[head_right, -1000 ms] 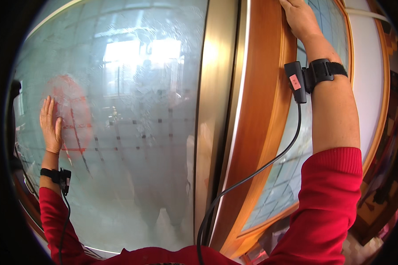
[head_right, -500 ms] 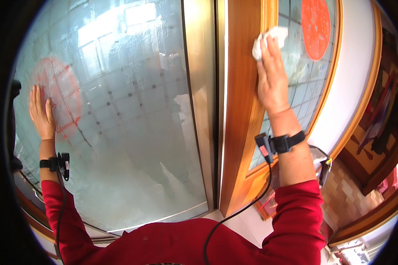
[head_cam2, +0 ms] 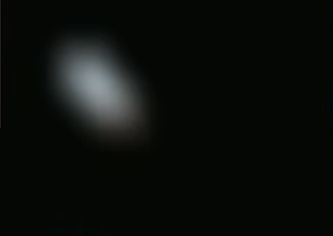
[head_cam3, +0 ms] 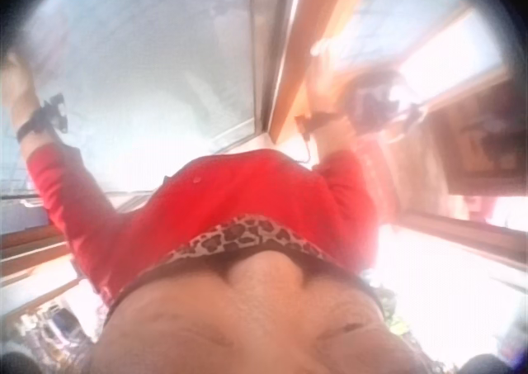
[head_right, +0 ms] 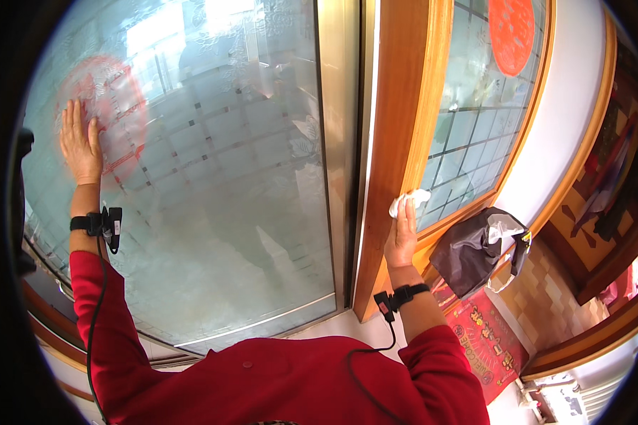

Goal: The person wipes a glass door and its wooden frame with a white cloth. They clean the glass surface, the metal trim, and the wooden frame, moving methodically from top to bottom and side to side.

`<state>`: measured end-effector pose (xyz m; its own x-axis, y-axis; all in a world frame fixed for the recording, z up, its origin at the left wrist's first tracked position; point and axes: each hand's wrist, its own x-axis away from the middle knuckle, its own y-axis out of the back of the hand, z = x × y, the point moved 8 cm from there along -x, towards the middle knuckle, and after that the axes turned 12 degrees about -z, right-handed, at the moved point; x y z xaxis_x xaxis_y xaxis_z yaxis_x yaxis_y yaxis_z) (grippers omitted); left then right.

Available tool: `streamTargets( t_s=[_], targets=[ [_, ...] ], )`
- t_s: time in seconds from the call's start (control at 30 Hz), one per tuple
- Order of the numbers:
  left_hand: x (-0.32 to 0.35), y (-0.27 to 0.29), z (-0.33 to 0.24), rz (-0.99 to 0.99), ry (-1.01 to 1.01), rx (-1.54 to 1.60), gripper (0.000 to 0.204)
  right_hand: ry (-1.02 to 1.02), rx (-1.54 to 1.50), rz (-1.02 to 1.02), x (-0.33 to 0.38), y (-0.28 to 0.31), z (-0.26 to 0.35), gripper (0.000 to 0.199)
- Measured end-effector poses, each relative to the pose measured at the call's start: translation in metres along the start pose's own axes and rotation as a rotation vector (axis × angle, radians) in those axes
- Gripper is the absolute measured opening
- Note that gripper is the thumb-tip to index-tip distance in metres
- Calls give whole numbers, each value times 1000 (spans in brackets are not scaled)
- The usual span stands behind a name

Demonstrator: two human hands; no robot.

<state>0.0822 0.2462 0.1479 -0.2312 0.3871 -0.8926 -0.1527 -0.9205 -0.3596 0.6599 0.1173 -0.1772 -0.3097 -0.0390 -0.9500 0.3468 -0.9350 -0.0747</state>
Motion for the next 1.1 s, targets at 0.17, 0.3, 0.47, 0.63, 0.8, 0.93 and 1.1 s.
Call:
streamTargets(
  t_s=[0.17,0.3,0.47,0.63,0.8,0.93,1.1],
  targets=[
    [0,-10,6,75,100,70,57,-86,-127,68,-29,-24,37,49],
    [2,-14,6,85,151,-41,62,116,-184,55,-128,-75,89,48],
    [-2,-7,3,17,142,-41,62,4,-219,-97,-203,-135,72,49],
    [-4,0,2,-5,130,-66,61,59,20,46,-79,-147,25,53],
    [-4,5,-2,-9,116,-65,61,-128,-50,204,40,-113,5,48],
    [-4,3,2,37,153,-99,61,-250,-331,91,2,-99,28,47],
    [-5,4,1,3,147,-56,61,70,-267,-24,-154,-136,95,52]
  ],
)
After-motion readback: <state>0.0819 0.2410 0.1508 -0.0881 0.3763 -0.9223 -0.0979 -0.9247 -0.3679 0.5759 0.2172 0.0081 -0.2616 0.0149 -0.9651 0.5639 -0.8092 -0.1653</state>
